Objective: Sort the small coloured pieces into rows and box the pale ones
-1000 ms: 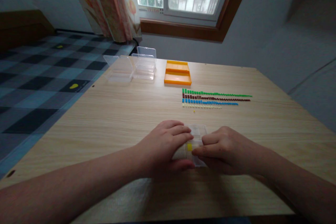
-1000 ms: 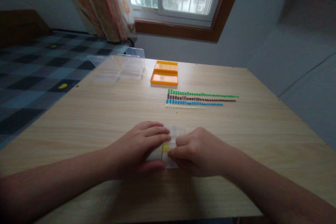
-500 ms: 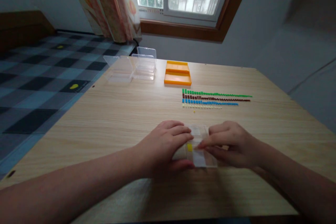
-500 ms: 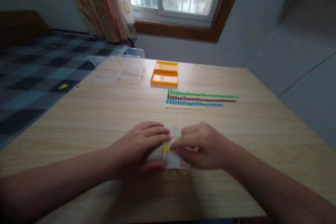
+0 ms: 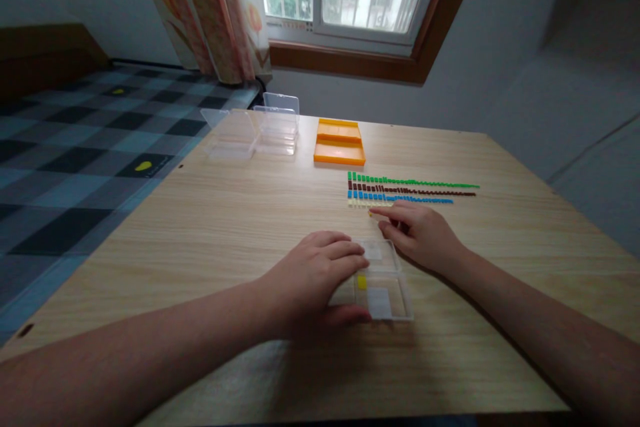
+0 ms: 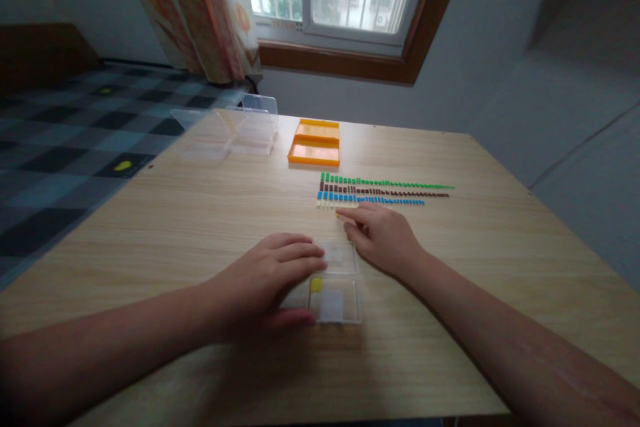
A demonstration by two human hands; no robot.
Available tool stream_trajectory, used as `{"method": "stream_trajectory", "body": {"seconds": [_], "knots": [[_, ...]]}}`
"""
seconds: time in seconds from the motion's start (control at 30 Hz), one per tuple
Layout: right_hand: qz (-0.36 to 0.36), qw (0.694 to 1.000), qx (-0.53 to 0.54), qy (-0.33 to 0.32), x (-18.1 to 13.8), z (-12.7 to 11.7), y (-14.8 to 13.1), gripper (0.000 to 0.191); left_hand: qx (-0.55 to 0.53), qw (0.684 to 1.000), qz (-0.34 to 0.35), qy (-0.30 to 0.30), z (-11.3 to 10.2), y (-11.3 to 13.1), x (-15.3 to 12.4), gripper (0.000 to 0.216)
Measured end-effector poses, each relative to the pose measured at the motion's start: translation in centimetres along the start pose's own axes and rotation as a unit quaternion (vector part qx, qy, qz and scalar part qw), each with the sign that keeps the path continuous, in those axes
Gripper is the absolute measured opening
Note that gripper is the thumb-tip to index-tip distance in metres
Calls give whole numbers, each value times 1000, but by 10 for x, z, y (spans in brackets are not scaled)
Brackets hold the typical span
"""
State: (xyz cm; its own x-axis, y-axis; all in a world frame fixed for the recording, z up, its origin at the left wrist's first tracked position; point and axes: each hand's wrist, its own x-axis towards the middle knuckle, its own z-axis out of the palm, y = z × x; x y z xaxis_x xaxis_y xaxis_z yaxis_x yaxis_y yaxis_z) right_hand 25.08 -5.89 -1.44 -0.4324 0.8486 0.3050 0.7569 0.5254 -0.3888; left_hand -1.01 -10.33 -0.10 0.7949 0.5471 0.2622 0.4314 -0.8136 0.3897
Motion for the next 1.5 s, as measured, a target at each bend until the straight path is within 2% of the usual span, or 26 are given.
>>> {"method": "stream_trajectory", "body": {"seconds": [0.1,0.3,0.43,0.53,0.63,0.7,0.83,1.0,1.17,1.33,1.5], "knots": [[5,1000,-15,2,0,0,-2,27,1,1000,-1,2,0,0,0,55],[4,1000,27,1,0,-2,0,19,5,1000,8,5,-1,1,0,55],[-8,999,42,11,-4,-13,-6,17,-5,1000,0,-2,-2,1,0,53],[-74,993,91,23,-14,-29,-19,17,-8,1000,-1,-2,-2,1,0,54],[-183,970,149,-51,-25,-41,-35,17,-5,1000,1,-2,-1,1,0,56],[-224,959,143,-98,-31,-41,-43,18,-6,1000,4,-1,-2,1,-1,56],[-255,954,93,-124,-34,-27,-47,19,-10,1000,-1,0,-2,1,-2,55],[-274,949,72,-137,-30,-16,-44,17,-11,1000,8,9,-2,0,-1,56],[-267,955,58,-118,-31,-28,-44,19,-6,1000,11,5,-3,0,-1,54],[-254,947,82,-178,-32,-39,-43,24,-1,1000,7,1,-4,1,-1,56],[-266,941,81,-190,-33,-34,-42,21,-3,1000,7,6,-3,1,-1,55]]}}
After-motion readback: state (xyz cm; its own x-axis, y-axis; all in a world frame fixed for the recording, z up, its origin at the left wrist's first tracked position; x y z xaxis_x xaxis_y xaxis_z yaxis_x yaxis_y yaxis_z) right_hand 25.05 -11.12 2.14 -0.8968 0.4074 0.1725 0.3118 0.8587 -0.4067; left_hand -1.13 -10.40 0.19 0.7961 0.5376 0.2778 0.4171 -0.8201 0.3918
